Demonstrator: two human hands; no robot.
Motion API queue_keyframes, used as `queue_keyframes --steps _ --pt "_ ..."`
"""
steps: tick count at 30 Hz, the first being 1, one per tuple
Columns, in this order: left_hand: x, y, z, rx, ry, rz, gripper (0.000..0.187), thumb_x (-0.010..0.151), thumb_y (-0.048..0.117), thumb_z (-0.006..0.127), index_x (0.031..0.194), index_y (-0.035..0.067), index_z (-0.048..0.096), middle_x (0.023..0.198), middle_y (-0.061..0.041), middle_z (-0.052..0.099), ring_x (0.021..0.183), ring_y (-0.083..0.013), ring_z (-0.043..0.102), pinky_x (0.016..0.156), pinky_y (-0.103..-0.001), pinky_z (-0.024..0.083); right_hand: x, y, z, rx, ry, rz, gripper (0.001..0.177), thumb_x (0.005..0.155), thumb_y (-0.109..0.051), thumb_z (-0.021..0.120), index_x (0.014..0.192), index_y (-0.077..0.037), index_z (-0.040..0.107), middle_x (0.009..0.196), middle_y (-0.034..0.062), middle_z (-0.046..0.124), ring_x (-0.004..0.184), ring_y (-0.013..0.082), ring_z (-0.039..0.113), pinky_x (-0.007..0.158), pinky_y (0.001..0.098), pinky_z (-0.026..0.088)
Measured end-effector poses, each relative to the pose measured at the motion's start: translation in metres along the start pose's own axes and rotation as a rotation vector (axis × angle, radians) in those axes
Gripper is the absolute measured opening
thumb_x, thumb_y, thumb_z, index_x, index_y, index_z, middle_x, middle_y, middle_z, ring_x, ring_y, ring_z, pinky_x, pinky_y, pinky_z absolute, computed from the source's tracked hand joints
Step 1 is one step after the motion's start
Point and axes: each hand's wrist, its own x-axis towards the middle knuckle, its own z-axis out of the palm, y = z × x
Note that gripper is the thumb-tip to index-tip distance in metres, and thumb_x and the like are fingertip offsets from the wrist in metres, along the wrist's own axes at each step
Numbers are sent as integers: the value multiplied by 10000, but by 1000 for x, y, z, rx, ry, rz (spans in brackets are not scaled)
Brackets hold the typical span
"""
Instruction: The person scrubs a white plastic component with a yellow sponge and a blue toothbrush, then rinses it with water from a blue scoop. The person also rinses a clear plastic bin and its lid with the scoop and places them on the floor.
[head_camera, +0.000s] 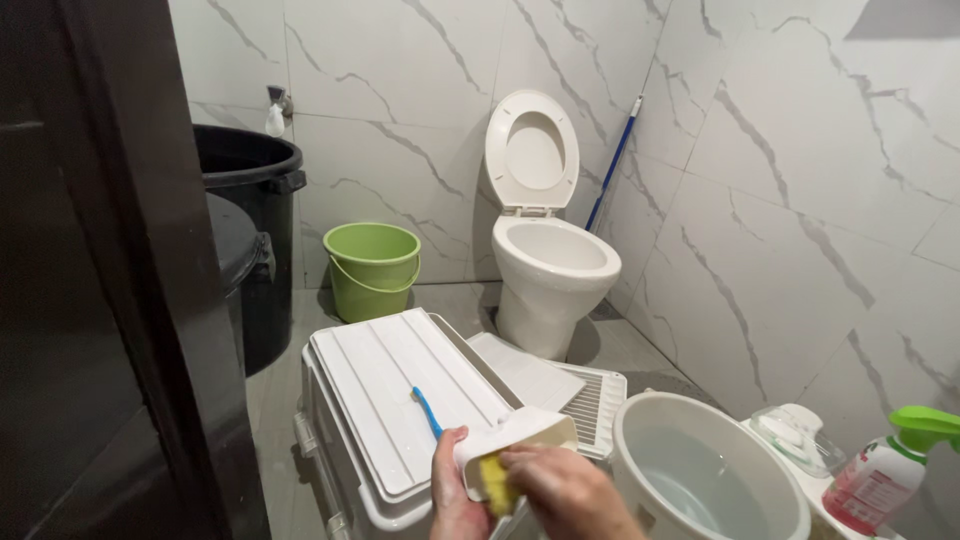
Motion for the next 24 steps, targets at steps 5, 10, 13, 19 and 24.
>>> queue_keyframes --steps 5,10,13,19,24 --pt "18 7 -10 37 62 -60 566 777 479 554 1079 15 671 939 -198 720 815 -378 682 701 -462 546 -10 2 59 37 -46 -35 307 792 -92 705 1091 -63 770 1141 100 748 1108 310 673 857 458 500" --pt "28 -15 -8 194 371 237 424 818 297 681 1128 9 645 1005 -188 681 886 -325 671 750 -464 552 -17 33 78 -124 -521 28 210 834 -120 641 942 32 736 1101 215 689 1126 354 632 1007 512 466" --pt "25 -22 -7 200 452 289 415 811 224 708 1159 23 603 1017 -211 674 892 -326 677 756 -460 557 -11 36 84 -195 -696 196 277 878 -101 601 1098 32 706 1134 232 677 1100 385 638 969 492 496" --pt "15 -4 1 65 384 300 413 811 246 654 1114 -29 595 966 -196 678 836 -344 680 710 -485 550 9 24 76 -155 -565 -7 243 744 -61 666 949 50 733 1037 279 659 1080 443 594 939 514 416" --pt "11 4 17 34 371 307 369 799 245 665 1006 -59 636 886 -175 687 770 -329 675 660 -463 537 12 9 60 -34 -238 49 213 718 -5 649 916 74 660 989 254 651 1027 406 612 895 461 471"
